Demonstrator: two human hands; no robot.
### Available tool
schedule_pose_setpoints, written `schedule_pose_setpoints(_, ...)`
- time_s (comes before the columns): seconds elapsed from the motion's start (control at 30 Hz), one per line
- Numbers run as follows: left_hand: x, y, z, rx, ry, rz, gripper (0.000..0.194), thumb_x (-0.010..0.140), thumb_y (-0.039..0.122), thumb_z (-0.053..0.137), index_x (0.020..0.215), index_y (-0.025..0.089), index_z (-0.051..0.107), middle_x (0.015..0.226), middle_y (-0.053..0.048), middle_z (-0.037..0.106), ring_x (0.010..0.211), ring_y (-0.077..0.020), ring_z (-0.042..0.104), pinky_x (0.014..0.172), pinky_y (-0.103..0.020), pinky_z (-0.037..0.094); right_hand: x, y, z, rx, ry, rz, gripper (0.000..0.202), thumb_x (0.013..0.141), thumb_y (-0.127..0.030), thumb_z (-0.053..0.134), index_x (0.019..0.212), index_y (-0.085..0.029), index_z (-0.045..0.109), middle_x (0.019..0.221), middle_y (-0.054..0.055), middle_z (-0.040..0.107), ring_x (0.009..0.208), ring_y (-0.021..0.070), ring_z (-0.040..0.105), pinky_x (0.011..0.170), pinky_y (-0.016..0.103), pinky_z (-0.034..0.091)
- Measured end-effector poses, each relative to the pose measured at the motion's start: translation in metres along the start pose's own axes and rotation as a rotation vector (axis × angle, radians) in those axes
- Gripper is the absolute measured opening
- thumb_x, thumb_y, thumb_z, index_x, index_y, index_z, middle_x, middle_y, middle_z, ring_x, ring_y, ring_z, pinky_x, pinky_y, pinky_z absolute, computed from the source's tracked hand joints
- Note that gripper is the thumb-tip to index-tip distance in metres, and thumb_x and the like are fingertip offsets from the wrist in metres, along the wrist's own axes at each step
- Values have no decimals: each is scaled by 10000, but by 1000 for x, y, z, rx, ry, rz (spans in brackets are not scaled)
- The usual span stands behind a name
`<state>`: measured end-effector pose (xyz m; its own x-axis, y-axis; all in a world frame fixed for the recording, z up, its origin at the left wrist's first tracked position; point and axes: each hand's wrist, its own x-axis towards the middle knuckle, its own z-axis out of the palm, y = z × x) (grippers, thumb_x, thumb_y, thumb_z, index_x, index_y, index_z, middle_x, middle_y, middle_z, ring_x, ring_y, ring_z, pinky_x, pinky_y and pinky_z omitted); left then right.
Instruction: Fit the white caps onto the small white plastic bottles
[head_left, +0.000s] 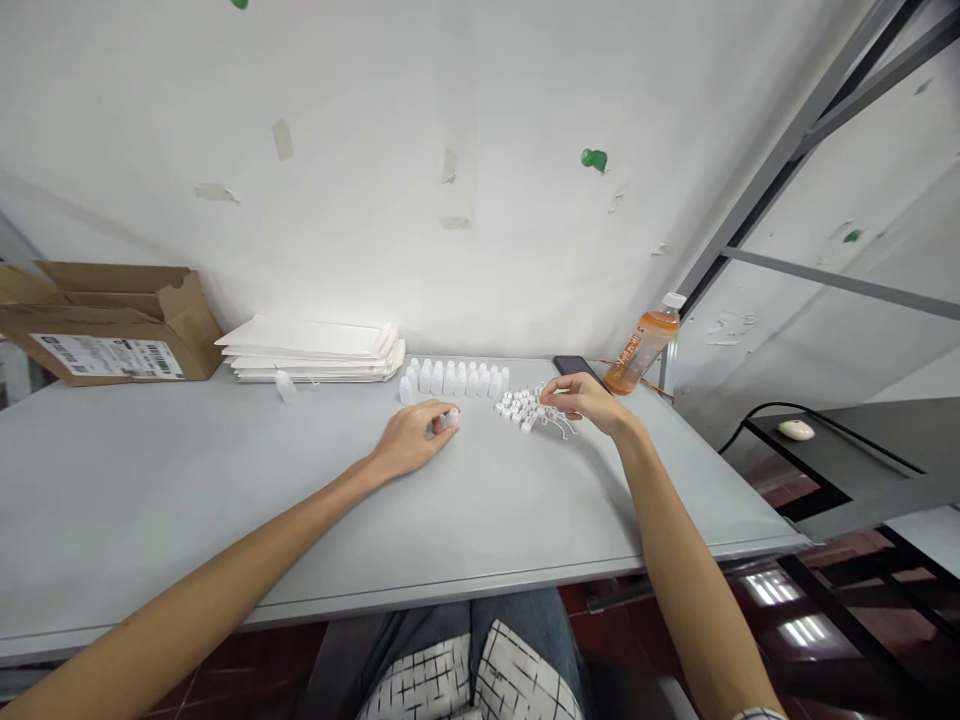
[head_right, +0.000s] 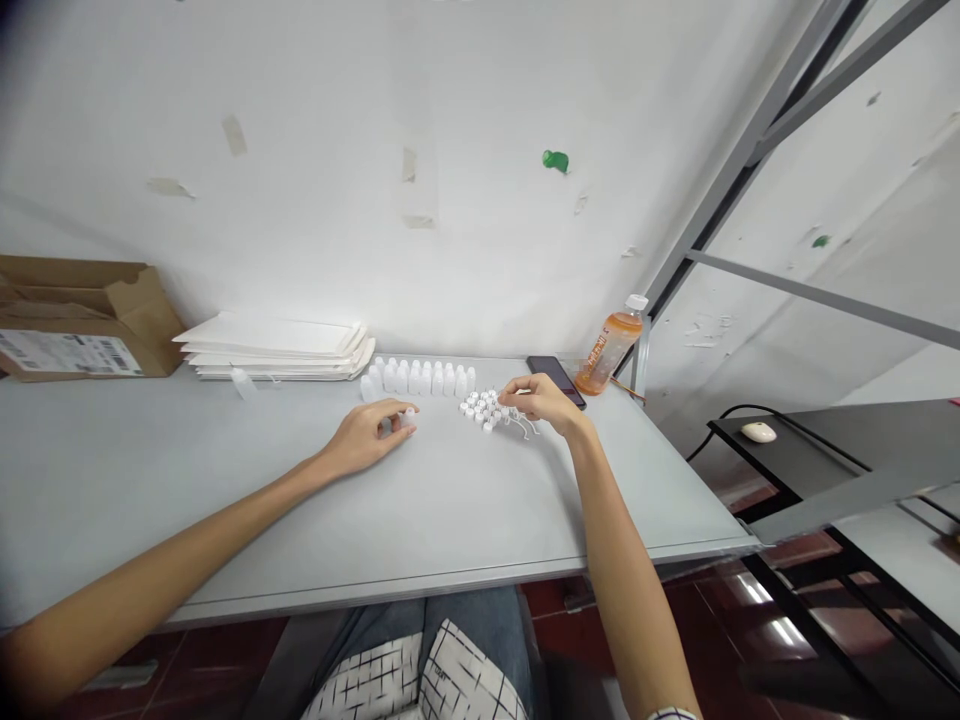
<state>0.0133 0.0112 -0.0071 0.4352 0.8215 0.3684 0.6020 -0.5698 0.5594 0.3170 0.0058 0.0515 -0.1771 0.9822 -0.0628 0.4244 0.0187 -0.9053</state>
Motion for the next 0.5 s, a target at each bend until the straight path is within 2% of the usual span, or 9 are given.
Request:
schedule_pose_setpoints(0.1, -1, 1, 1, 3, 11, 22, 272, 832, 361, 540, 1021, 217, 672, 752, -3, 662, 658, -155, 595, 564, -250, 422, 2, 0, 2, 152, 65, -56, 227, 617, -349, 715, 667, -144, 634, 804, 51, 633, 508, 48, 326, 437, 223, 206)
schedule_pose_setpoints(0.17, -1, 1, 1, 11, 14, 37, 272, 840, 360, 531, 1024, 216, 670, 755, -4, 659, 661, -154, 593, 569, -250, 423, 4, 0, 5, 251, 65, -74, 241, 630, -361, 720, 677, -151, 610, 902, 78, 669, 486, 42, 330, 431, 229, 200)
schedule_pose_setpoints(0.33, -3, 2, 2, 25, -5, 58, 263, 851, 336, 529, 1043, 215, 662, 786, 0, 658, 647, -145, 574, 583, -254, 422, 6, -4, 20, 379, -8, -96, 275, 672, -393, 726, 716, -172, 568, 765, 53, 689, 403, 41, 332, 419, 240, 204)
schedule_pose_setpoints(0.5, -3, 3, 3, -1, -23, 47, 271, 853, 331, 542, 1063, 206, 661, 806, -9, 662, 672, -152, 577, 600, -259, 423, 10, -14, 45, 284, -100, -108, 256, 721, -383, 700, 753, -158, 582, 744, 38, 688, 371, 33, 367, 395, 218, 211)
